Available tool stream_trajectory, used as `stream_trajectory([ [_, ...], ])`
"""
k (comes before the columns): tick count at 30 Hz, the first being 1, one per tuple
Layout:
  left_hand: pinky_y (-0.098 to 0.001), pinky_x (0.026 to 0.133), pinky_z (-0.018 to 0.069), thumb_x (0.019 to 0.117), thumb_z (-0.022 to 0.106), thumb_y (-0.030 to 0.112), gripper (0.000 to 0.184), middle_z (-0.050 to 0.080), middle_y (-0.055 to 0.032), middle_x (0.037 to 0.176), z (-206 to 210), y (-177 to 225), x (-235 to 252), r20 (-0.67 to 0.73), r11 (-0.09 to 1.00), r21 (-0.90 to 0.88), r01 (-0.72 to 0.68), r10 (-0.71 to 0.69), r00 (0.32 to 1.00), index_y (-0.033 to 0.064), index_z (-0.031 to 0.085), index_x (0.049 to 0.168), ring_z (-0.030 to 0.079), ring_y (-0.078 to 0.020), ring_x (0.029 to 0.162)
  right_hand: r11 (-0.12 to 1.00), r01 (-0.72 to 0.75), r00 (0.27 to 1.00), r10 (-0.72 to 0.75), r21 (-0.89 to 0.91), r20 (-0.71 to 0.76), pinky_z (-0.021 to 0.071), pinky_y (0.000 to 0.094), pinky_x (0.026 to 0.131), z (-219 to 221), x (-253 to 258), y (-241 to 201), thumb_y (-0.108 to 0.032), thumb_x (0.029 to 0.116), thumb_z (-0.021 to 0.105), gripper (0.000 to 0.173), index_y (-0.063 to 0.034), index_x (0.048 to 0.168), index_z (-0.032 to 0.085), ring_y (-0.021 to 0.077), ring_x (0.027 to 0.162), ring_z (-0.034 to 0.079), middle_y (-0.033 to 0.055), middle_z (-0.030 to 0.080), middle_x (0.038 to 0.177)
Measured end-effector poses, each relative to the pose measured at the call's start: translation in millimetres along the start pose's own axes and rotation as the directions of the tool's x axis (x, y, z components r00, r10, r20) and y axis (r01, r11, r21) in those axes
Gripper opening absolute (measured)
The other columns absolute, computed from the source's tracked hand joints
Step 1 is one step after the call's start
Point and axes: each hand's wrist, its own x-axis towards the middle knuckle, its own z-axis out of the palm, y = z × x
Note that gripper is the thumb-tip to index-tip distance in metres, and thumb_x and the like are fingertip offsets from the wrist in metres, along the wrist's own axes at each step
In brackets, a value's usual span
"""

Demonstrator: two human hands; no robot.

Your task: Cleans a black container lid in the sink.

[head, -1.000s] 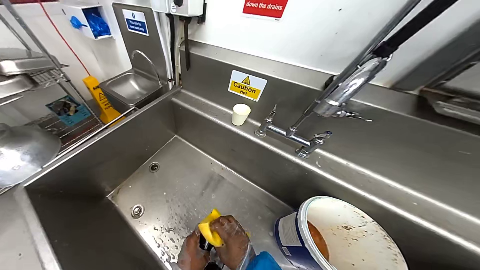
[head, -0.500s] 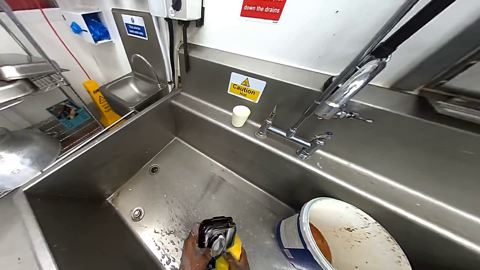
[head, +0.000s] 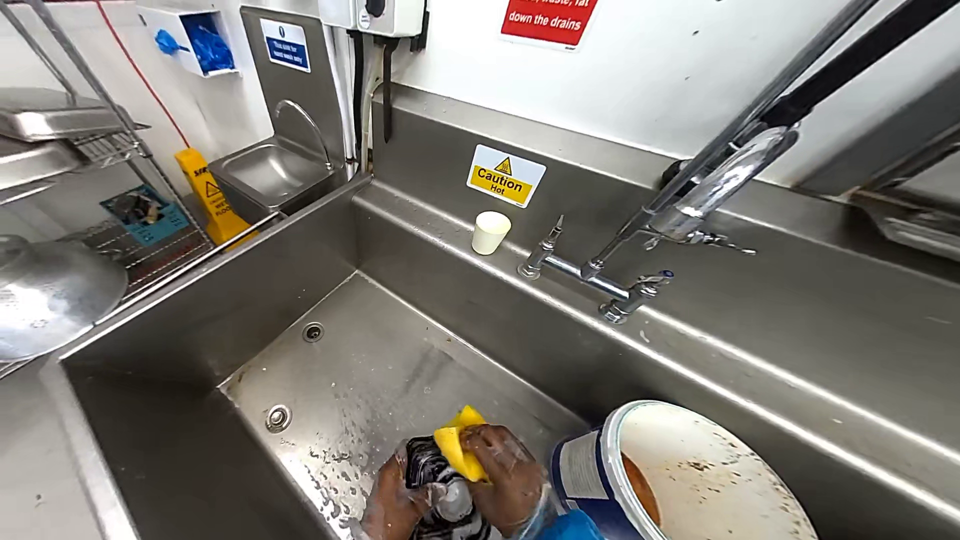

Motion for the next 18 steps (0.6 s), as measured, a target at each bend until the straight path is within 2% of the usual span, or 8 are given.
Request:
stream_trajectory([
  [2, -0.0273, 0.101, 0.0517, 0.078, 0.077, 0.008, 0.06, 0.069, -0.0177, 0.119, 2, -3, 0, -0.094, 0.998, -0.053, -0.045, 0.04, 0.995, -0.0134, 0.056, 0.13, 0.066, -0.0112, 0.111, 0.997, -0.02, 0.998, 0.016, 0.076, 0.056, 0.0614, 0.0512, 0.073, 0, 7, -7, -0.016, 0.064, 0.077, 0.032, -0.0095, 0.096, 0.076, 0.0347, 0.091, 0.074, 0.0122, 0.076, 0.102],
  [4, -0.028, 0.101, 0.052, 0.0788, 0.074, 0.005, 0.06, 0.068, -0.0207, 0.12, 4, -1, 0, -0.217, 0.995, -0.097, -0.021, -0.001, 0.976, -0.0151, 0.054, 0.131, 0.066, -0.0133, 0.111, 0.956, -0.232, 0.973, 0.226, 0.179, 0.053, 0.0613, 0.0543, 0.078, 5, 4, -9, -0.014, 0.0661, 0.079, 0.034, -0.0044, 0.099, 0.075, 0.0362, 0.097, 0.073, 0.0161, 0.075, 0.107],
  [5, -0.0267, 0.1, 0.0523, 0.0789, 0.074, 0.004, 0.059, 0.068, -0.02, 0.12, 5, 0, 1, -0.253, 0.992, -0.121, -0.02, -0.012, 0.967, -0.0148, 0.055, 0.131, 0.066, -0.0123, 0.11, 0.907, -0.355, 0.934, 0.357, 0.228, 0.036, 0.0604, 0.0543, 0.081, 10, 1, -9, -0.013, 0.0667, 0.079, 0.036, -0.0005, 0.1, 0.075, 0.036, 0.098, 0.072, 0.0187, 0.073, 0.109],
  [8, -0.03, 0.101, 0.0517, 0.0795, 0.074, 0.001, 0.057, 0.067, -0.023, 0.121, 7, 1, 4, -0.33, 0.991, -0.131, 0.019, -0.062, 0.942, -0.0148, 0.055, 0.131, 0.066, -0.0172, 0.112, 0.625, -0.672, 0.713, 0.691, 0.397, 0.119, 0.0547, 0.0525, 0.089, 21, -7, -17, -0.008, 0.0711, 0.078, 0.051, 0.0117, 0.117, 0.065, 0.0371, 0.104, 0.067, 0.0287, 0.066, 0.118],
  [10, -0.0322, 0.106, 0.0483, 0.081, 0.073, -0.001, 0.063, 0.062, -0.0283, 0.129, 6, 0, 5, -0.368, 0.989, -0.136, 0.053, -0.1, 0.924, -0.017, 0.049, 0.137, 0.063, -0.0229, 0.12, 0.374, -0.813, 0.517, 0.816, 0.445, 0.258, 0.0515, 0.0522, 0.095, 23, -16, -29, -0.006, 0.0772, 0.074, 0.064, 0.0107, 0.135, 0.053, 0.0359, 0.11, 0.064, 0.0302, 0.062, 0.125],
  [12, -0.0324, 0.107, 0.0471, 0.0815, 0.072, -0.003, 0.065, 0.06, -0.0301, 0.131, 7, 1, 5, -0.405, 0.985, -0.161, 0.055, -0.117, 0.907, -0.018, 0.046, 0.139, 0.062, -0.0244, 0.122, 0.201, -0.854, 0.392, 0.854, 0.479, 0.341, 0.0515, 0.05, 0.093, 26, -26, -40, -0.004, 0.0789, 0.07, 0.068, 0.0082, 0.141, 0.047, 0.033, 0.108, 0.063, 0.0293, 0.061, 0.124],
  [16, -0.0299, 0.102, 0.0501, 0.0794, 0.071, -0.002, 0.062, 0.063, -0.0274, 0.125, 8, -2, 7, -0.463, 0.982, -0.191, -0.007, -0.084, 0.883, -0.0181, 0.049, 0.135, 0.064, -0.0194, 0.114, 0.024, -0.865, 0.266, 0.869, 0.501, 0.418, 0.0518, 0.0499, 0.094, 33, -53, -60, 0.0, 0.085, 0.069, 0.064, 0.0089, 0.143, 0.044, 0.0331, 0.107, 0.063, 0.0309, 0.06, 0.124],
  [18, -0.0294, 0.102, 0.0504, 0.0786, 0.072, -0.001, 0.064, 0.064, -0.0268, 0.125, 10, -3, 6, -0.442, 0.981, -0.195, -0.003, -0.085, 0.893, -0.0179, 0.049, 0.135, 0.064, -0.0187, 0.114, -0.007, -0.867, 0.228, 0.884, 0.499, 0.409, 0.0517, 0.0491, 0.092, 32, -54, -63, 0.0, 0.0859, 0.067, 0.062, 0.0088, 0.142, 0.043, 0.0324, 0.106, 0.062, 0.0309, 0.059, 0.123],
])
